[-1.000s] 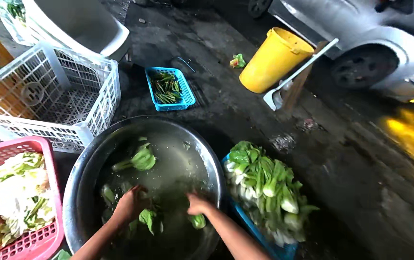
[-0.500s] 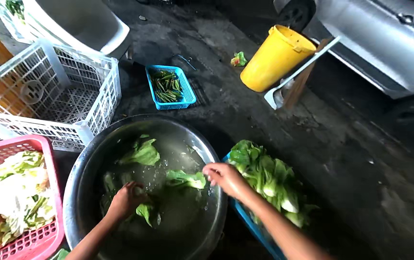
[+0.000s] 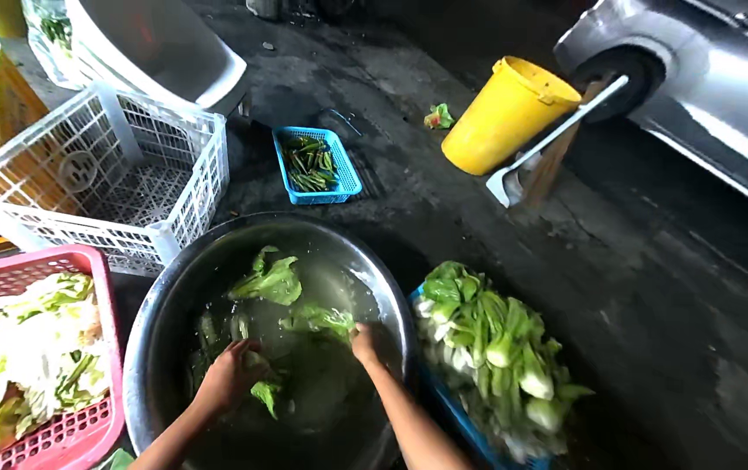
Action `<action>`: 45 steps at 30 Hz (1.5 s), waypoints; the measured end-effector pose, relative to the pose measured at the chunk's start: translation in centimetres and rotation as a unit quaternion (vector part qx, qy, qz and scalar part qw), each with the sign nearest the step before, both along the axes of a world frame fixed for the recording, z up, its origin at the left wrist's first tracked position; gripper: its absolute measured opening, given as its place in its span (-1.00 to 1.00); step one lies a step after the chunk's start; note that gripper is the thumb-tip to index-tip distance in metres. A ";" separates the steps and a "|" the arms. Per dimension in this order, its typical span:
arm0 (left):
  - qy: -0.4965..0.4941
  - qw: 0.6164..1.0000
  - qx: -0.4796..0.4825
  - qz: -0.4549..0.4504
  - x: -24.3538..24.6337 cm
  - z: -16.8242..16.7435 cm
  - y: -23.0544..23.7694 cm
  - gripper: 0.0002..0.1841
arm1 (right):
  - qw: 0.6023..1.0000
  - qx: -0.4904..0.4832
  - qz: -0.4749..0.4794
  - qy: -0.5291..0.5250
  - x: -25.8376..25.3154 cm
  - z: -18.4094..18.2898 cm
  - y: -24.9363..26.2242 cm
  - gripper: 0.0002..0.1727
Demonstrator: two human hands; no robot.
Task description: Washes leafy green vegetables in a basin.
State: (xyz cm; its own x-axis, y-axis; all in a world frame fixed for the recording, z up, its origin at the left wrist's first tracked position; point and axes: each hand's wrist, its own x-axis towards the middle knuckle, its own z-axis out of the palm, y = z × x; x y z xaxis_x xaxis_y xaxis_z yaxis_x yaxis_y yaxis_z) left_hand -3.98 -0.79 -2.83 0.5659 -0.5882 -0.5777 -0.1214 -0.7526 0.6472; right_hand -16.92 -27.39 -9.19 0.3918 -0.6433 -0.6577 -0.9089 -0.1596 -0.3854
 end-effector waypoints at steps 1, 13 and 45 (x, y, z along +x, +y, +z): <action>0.006 1.000 -0.007 0.008 -0.1 -0.2 0.3 -0.52 | 0.998 -0.004 -0.032 -0.046 -0.5 -0.4 0.4 -0.60; -0.107 0.993 -0.030 -0.025 0.6 6.2 -2.5 -0.33 | 0.974 -0.105 0.199 -0.023 1.8 13.7 -1.6 -0.21; -0.046 0.961 -0.197 -0.189 -3.7 0.3 -6.2 -0.61 | 0.944 -0.270 0.189 -0.011 -14.2 12.1 -19.8 -0.30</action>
State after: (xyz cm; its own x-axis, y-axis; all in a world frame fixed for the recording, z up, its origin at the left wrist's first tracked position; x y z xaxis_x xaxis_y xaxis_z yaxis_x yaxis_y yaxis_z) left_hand -7.72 -7.04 -2.51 0.3068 -0.9247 -0.2255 -0.4086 -0.3420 0.8462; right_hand -31.11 -47.15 2.95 0.6710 -0.6935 -0.2622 -0.7397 -0.6502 -0.1734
